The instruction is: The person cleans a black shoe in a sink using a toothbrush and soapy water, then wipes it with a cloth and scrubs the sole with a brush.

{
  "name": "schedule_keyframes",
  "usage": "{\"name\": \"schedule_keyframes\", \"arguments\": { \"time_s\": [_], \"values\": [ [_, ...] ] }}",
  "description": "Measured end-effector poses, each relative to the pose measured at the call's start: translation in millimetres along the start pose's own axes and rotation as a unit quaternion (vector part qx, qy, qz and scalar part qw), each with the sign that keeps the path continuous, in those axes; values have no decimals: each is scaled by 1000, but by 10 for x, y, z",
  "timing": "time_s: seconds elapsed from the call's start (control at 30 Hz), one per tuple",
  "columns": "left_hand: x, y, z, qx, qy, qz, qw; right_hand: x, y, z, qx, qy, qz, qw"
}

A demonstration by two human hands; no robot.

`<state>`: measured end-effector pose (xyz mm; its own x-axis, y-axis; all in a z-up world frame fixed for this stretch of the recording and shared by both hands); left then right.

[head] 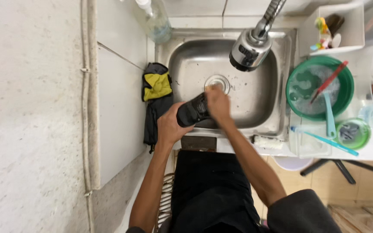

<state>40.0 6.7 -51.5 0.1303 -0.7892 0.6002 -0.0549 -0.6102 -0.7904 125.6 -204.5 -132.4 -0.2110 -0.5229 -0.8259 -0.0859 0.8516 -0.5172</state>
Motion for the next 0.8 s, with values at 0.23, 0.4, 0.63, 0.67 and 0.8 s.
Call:
{"name": "schedule_keyframes", "arguments": {
  "time_s": [0.23,0.4,0.63,0.67,0.8],
  "values": [
    [38,-27,105,-9,-12,-9,1000,-956,-84,-574,-91,18,82,992],
    [127,-11,132,-4,-13,5,1000,-899,-53,-314,-87,21,92,992],
    [225,-52,332,-33,-7,37,999,-1039,-198,-383,-37,-93,146,984],
    [265,-35,315,-37,6,67,997,-1155,-211,-277,-13,-141,127,982],
    [-17,46,368,-21,17,60,998,-872,-28,-503,-69,-216,140,964]
  ]
}}
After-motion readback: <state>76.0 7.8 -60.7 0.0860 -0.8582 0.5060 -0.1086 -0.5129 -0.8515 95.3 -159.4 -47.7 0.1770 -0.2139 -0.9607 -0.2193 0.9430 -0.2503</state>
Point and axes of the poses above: each hand's wrist, its own z-axis towards the middle knuckle, its own y-axis out of the palm, x = y × z, the point moved 5 cm from there along z, towards the middle knuckle, and after that the axes turned 12 degrees about z, right-handed, at the moved point
